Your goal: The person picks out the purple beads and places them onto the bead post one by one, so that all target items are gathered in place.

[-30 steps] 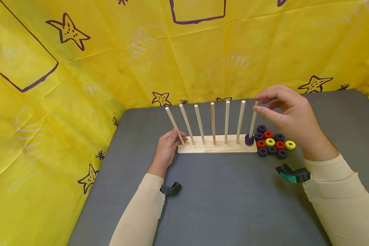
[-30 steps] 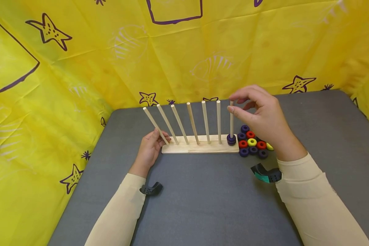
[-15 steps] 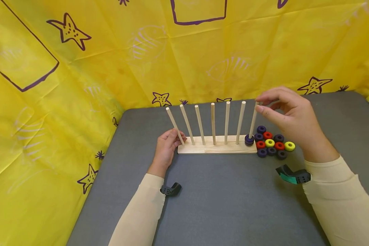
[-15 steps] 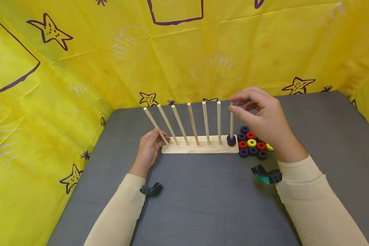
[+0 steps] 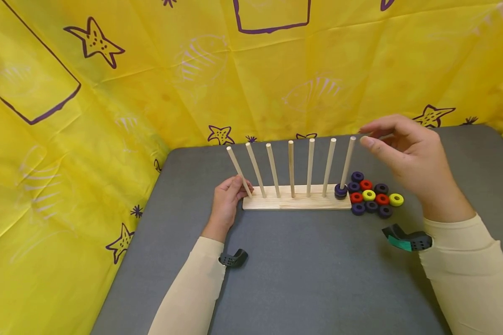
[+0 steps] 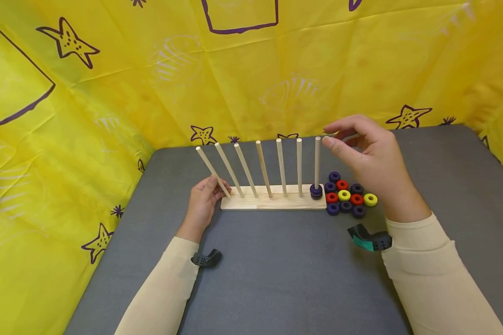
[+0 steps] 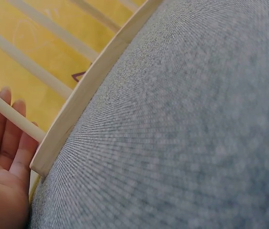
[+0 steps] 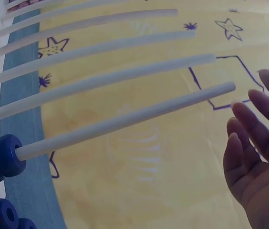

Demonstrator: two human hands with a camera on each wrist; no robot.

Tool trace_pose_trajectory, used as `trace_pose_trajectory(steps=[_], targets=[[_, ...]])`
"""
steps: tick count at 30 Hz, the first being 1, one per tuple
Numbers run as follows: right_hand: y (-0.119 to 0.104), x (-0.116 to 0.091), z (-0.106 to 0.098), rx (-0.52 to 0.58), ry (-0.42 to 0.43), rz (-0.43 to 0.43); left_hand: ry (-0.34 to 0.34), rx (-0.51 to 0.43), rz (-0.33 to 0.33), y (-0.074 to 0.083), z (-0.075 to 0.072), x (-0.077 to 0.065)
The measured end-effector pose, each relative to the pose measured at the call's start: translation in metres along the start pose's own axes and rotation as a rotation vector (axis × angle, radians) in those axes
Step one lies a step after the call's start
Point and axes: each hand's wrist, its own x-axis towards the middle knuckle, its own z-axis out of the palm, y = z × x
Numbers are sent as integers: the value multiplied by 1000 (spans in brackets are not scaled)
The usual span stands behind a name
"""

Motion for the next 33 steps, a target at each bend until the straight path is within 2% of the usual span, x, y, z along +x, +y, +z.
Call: trace_pose_trajectory(steps=[3, 8, 10, 17, 22, 28, 33], targets=[[1, 0, -2, 63, 5, 14, 3, 1, -4, -1, 0, 0], [3, 0, -9, 317, -13, 66, -1, 8, -9, -1, 0, 0], [5, -1, -11, 384, -28, 78, -2, 12, -10, -1, 0, 0], [8, -3, -20, 416, -33, 107, -6, 28, -9, -1, 0, -1], [16, -8, -25, 454, -66, 110, -12, 31, -3, -1, -1, -1], [24, -14, -27, 431, -109, 141, -4, 37, -15, -1, -1, 0], [38, -20, -27, 472, -137, 140, 2, 43, -17, -1, -1, 0]])
